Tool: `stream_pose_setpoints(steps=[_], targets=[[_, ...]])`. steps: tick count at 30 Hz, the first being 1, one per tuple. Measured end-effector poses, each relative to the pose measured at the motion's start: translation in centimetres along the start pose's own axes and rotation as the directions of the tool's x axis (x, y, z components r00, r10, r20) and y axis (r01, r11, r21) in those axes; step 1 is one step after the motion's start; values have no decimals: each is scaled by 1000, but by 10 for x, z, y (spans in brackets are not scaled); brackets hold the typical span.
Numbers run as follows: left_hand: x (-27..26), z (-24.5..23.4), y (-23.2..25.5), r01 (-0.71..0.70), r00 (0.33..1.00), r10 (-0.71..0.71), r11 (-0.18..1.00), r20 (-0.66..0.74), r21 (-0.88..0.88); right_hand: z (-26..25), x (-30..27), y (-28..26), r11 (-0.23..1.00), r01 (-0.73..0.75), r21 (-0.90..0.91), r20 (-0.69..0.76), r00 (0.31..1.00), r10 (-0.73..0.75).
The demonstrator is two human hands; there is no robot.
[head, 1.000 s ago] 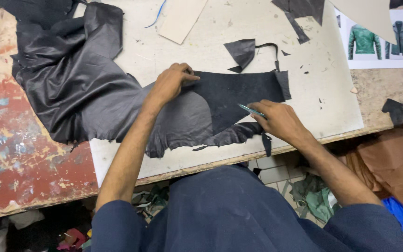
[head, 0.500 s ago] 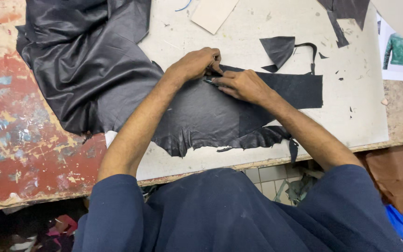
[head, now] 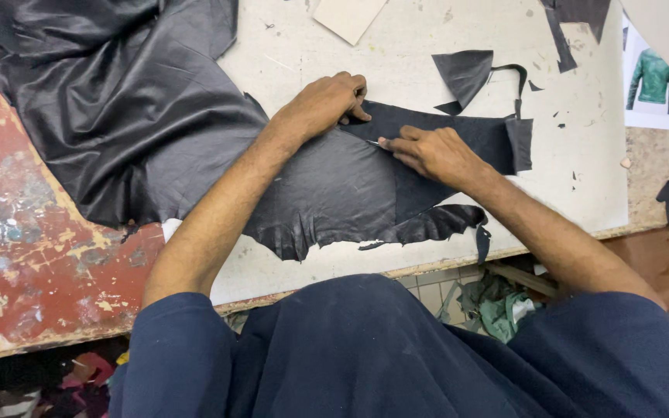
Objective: The person cuts black leather on a work table using a utility knife and a cardboard template. They position the template, trace or cut along its edges, and remove the template to reveal cut leather pieces.
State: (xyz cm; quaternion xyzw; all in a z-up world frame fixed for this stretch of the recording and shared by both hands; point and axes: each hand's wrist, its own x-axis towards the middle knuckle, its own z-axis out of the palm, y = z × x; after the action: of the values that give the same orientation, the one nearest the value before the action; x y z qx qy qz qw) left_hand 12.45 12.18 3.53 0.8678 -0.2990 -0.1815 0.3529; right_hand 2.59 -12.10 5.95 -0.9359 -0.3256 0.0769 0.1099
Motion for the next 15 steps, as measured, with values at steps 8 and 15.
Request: stream_pose_setpoints(steps=[8,15], targets=[[-4,0,5,17,1000,-17,1000,-5,23,28,-54,-45,962,-211,175,-166,956,240],[-7,-4,13,-18,1000,19,994,-5,104,60,-91,-105,805,-487,338,-95,834,544]])
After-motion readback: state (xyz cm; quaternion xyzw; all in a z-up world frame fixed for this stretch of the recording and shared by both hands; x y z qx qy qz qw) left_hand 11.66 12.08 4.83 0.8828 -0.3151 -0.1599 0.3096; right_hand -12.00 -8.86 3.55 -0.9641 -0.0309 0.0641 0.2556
